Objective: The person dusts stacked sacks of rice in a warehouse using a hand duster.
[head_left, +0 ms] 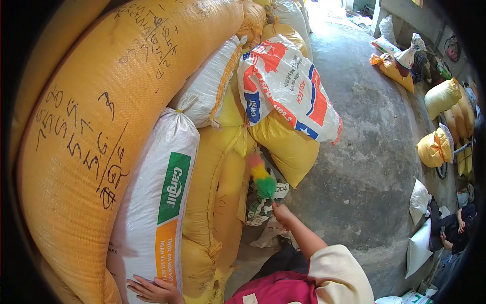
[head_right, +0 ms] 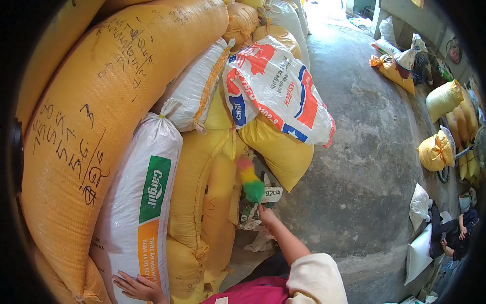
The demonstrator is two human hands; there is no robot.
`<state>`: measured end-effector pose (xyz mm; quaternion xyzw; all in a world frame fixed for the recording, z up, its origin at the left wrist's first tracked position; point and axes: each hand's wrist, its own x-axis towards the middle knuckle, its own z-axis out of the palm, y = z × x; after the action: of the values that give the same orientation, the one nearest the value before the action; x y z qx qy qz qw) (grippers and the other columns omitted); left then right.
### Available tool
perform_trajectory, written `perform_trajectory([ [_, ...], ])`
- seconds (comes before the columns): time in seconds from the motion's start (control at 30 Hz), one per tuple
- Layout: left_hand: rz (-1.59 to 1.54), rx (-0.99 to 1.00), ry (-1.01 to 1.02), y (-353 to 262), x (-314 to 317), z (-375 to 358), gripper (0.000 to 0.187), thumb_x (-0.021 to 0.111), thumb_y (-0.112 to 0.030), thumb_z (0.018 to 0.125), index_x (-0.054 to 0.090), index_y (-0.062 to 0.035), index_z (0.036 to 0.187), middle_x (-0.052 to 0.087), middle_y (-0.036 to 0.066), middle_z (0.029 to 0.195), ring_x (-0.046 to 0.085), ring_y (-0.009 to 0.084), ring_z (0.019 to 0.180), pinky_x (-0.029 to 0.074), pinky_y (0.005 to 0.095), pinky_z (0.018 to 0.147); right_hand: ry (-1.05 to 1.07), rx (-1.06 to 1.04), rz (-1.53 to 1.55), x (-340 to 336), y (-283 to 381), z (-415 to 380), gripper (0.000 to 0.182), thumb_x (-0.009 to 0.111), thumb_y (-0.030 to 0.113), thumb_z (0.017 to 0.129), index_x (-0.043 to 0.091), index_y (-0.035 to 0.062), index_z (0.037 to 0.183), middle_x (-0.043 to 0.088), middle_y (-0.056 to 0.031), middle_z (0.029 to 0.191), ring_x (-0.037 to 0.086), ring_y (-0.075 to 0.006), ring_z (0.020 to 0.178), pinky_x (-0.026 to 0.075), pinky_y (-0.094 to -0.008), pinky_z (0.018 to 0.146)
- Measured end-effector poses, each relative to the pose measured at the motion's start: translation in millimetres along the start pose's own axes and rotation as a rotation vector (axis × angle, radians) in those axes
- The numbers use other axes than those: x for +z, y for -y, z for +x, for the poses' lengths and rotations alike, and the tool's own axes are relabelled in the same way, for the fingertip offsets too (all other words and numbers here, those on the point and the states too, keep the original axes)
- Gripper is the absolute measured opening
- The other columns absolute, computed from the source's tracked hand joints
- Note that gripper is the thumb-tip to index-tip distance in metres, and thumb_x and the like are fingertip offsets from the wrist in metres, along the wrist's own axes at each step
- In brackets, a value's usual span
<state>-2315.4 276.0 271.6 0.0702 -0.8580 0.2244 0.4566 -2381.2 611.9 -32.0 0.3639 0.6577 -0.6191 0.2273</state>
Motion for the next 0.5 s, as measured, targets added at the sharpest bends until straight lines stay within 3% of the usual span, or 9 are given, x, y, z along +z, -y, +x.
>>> perform_trajectory([
  [0.03,-0.006,-0.014,-0.009,2,3,-1,0.051,0.031,-0.041,0.091,0.043,-0.0054,0.126,0.037,0.019,0.132,0.033,0.0385,0.123,0.019,0.0509,0.099,0.0,-0.004,0.001,4,-2,7,0.053,0.034,0.046,0.089,0.057,-0.0011,0.082,0.058,-0.0175,0.076,0.055,-0.0345,0.076,0.043,-0.0386,0.066],
  [0.1,0.071,0.001,0.035,15,13,-13,0.051,0.029,-0.038,0.091,0.038,-0.0062,0.129,0.032,0.016,0.136,0.029,0.0353,0.125,0.021,0.0526,0.097,-0.251,-0.162,-0.127,14,-2,16,0.055,0.032,0.046,0.09,0.057,-0.0012,0.101,0.059,-0.0224,0.092,0.056,-0.0377,0.087,0.044,-0.0401,0.071],
  [0.13,0.151,0.021,0.092,24,17,-20,0.051,0.027,-0.034,0.09,0.034,-0.0071,0.132,0.027,0.013,0.14,0.026,0.0321,0.128,0.022,0.0543,0.096,-0.232,-0.329,-0.092,18,-2,16,0.055,0.03,0.043,0.091,0.05,-0.001,0.115,0.055,-0.0256,0.107,0.053,-0.0401,0.097,0.043,-0.0405,0.077],
  [0.23,0.126,0.029,0.133,30,18,-22,0.049,0.025,-0.032,0.091,0.034,-0.0061,0.132,0.027,0.015,0.139,0.026,0.0344,0.128,0.021,0.0559,0.096,-0.21,-0.343,-0.115,30,17,2,0.053,0.03,0.041,0.091,0.053,-0.0036,0.108,0.059,-0.0229,0.095,0.056,-0.0376,0.087,0.043,-0.0406,0.073],
  [0.3,0.137,0.01,0.14,28,18,-24,0.049,0.027,-0.033,0.091,0.034,-0.0064,0.132,0.028,0.015,0.139,0.026,0.033,0.128,0.021,0.0537,0.097,-0.126,-0.159,0.002,24,20,-5,0.053,0.031,0.042,0.091,0.055,-0.0048,0.101,0.06,-0.019,0.082,0.057,-0.0332,0.076,0.043,-0.0403,0.069],
  [0.37,0.117,0.009,0.114,29,18,-23,0.049,0.03,-0.033,0.09,0.036,-0.0082,0.132,0.028,0.012,0.139,0.027,0.0318,0.128,0.023,0.0543,0.096,0.082,0.376,-0.002,17,8,8,0.052,0.033,0.041,0.091,0.055,-0.0057,0.096,0.058,-0.0151,0.073,0.054,-0.0282,0.068,0.043,-0.0395,0.066],
  [0.4,0.099,-0.006,0.13,31,21,-26,0.05,0.03,-0.034,0.09,0.036,-0.0061,0.131,0.028,0.015,0.139,0.026,0.0341,0.128,0.021,0.0542,0.097,-0.04,0.193,-0.052,35,-30,37,0.052,0.034,0.042,0.091,0.055,-0.0056,0.095,0.059,-0.0193,0.075,0.056,-0.0346,0.072,0.043,-0.0415,0.068],
  [0.43,0.116,-0.003,0.137,33,20,-26,0.05,0.03,-0.034,0.09,0.036,-0.0061,0.131,0.028,0.015,0.139,0.026,0.0341,0.128,0.021,0.0542,0.097,-0.023,0.199,-0.06,41,-29,19,0.052,0.034,0.042,0.091,0.055,-0.0056,0.095,0.059,-0.0193,0.075,0.056,-0.0346,0.072,0.043,-0.0415,0.068],
  [0.5,0.077,-0.005,0.143,30,18,-24,0.05,0.029,-0.034,0.09,0.036,-0.0063,0.131,0.028,0.015,0.139,0.027,0.0349,0.127,0.021,0.0548,0.096,-0.146,-0.257,-0.194,40,-35,-19,0.053,0.032,0.043,0.091,0.055,-0.0052,0.095,0.06,-0.0239,0.082,0.055,-0.0412,0.082,0.042,-0.0432,0.072],
])
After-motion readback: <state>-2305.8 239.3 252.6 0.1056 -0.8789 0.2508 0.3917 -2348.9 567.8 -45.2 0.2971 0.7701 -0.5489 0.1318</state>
